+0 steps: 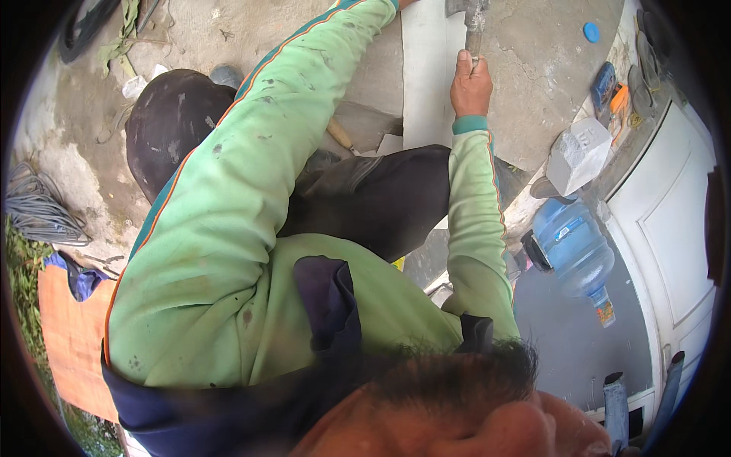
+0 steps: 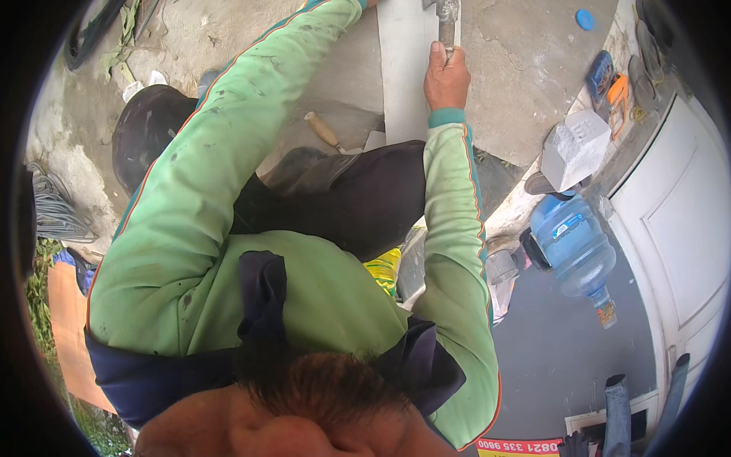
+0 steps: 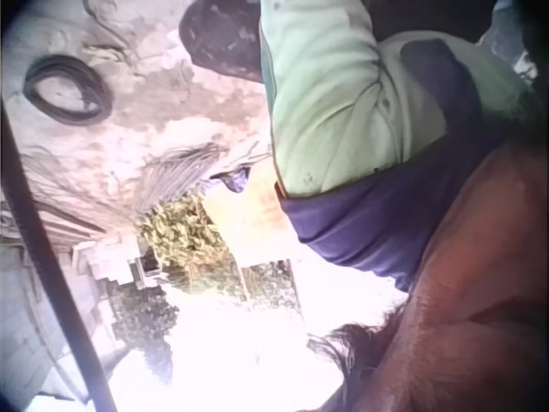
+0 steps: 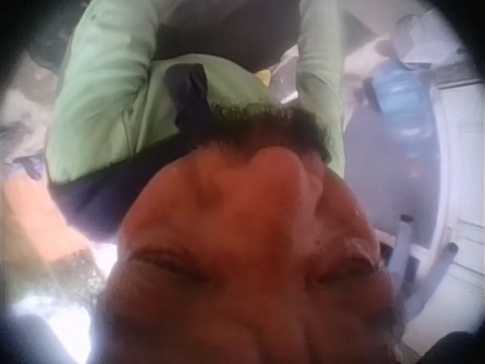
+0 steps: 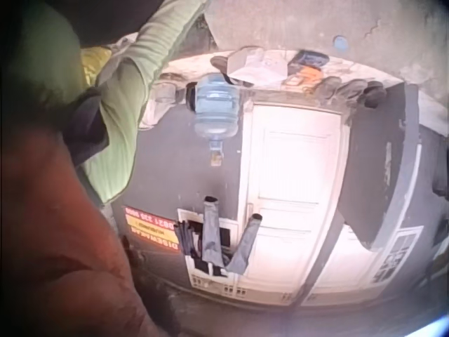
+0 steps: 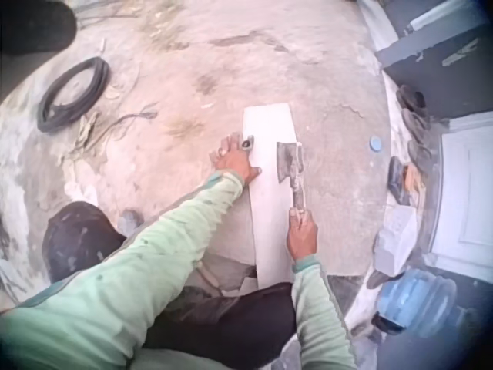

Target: The person marks a curved corner on a tile piece with a marker, ત્યારબાદ uses an axe as a chisel and a hammer to carefully chip away the marked section. Then, they carry the cut piece to a construction site and position it over a pipe in a concrete frame.

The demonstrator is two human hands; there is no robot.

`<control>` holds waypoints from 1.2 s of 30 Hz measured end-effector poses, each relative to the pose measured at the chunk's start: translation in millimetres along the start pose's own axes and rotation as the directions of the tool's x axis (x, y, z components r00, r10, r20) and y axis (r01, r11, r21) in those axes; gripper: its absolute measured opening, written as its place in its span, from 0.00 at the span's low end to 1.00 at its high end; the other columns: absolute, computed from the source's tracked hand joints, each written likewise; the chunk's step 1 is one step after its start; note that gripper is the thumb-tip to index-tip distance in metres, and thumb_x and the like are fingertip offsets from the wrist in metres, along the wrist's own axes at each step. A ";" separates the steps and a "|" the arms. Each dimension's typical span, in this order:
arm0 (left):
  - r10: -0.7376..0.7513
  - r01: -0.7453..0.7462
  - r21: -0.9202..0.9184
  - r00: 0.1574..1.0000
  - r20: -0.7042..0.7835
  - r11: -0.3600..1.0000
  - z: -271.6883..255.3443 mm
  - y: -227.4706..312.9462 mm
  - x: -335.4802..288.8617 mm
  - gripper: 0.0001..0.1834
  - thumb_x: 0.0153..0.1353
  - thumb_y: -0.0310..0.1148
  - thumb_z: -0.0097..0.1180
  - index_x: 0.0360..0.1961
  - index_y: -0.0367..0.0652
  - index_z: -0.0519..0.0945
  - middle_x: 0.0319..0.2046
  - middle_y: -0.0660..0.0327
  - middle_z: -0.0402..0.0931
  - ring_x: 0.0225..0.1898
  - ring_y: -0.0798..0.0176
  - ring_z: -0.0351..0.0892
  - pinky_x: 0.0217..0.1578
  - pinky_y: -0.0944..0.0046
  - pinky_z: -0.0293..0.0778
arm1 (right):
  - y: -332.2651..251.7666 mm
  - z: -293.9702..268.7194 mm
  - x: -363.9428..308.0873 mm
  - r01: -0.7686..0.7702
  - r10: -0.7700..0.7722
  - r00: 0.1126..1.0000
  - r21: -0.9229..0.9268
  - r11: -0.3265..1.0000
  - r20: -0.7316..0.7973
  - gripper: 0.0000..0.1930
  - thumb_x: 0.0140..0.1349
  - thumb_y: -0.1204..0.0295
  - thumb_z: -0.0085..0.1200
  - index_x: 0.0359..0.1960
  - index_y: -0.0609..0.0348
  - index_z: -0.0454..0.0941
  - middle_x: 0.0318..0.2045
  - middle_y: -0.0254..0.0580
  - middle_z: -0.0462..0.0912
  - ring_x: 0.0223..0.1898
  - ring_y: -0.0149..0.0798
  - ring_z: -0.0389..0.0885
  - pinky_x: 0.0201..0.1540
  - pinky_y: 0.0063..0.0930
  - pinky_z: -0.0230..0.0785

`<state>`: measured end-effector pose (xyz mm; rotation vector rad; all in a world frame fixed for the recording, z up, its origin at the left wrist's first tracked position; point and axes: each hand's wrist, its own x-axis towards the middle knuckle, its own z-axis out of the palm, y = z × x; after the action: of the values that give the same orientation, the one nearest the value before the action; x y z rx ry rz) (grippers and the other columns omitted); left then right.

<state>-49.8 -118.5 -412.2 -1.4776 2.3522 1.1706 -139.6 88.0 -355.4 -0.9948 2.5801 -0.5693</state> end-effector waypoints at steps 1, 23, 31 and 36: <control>-0.012 0.012 0.012 1.000 0.010 1.000 -3.5 -1.7 1.9 0.48 0.51 0.50 0.67 0.71 0.58 0.57 0.73 0.60 0.44 0.74 0.49 0.40 0.67 0.32 0.44 | 0.2 3.2 4.7 0.051 -0.054 0.998 -0.100 0.994 -0.024 0.16 0.70 0.59 0.50 0.35 0.61 0.72 0.21 0.30 0.70 0.21 0.22 0.66 0.21 0.20 0.59; -0.041 0.041 -0.042 0.999 -0.008 0.998 -2.3 2.0 -1.4 0.48 0.51 0.48 0.67 0.71 0.53 0.57 0.73 0.59 0.43 0.74 0.48 0.38 0.68 0.34 0.43 | 20.4 -39.8 -64.6 -0.050 0.055 0.998 0.324 0.945 -0.007 0.23 0.70 0.56 0.49 0.46 0.70 0.71 0.22 0.41 0.75 0.23 0.32 0.70 0.28 0.29 0.66; -0.046 0.047 -0.050 0.999 0.028 0.998 -6.3 -0.6 -4.8 0.46 0.53 0.47 0.66 0.71 0.53 0.58 0.73 0.58 0.43 0.74 0.49 0.37 0.68 0.34 0.43 | 57.3 -43.5 -58.0 -0.272 0.280 0.960 0.283 0.920 0.013 0.21 0.69 0.54 0.51 0.39 0.64 0.74 0.26 0.47 0.78 0.30 0.38 0.75 0.36 0.34 0.69; -0.011 0.012 -0.022 0.998 0.056 1.000 -6.1 11.0 -9.1 0.47 0.54 0.47 0.65 0.72 0.59 0.54 0.74 0.58 0.43 0.75 0.48 0.37 0.68 0.34 0.41 | 85.7 -83.0 -15.4 -0.182 0.020 0.932 -0.420 0.889 -0.363 0.20 0.61 0.54 0.59 0.40 0.61 0.75 0.34 0.49 0.81 0.36 0.51 0.79 0.38 0.43 0.70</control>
<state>-52.4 -113.6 -397.7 -1.4440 2.2990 1.2222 -212.4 177.5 -321.1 -0.9454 3.1569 -0.1199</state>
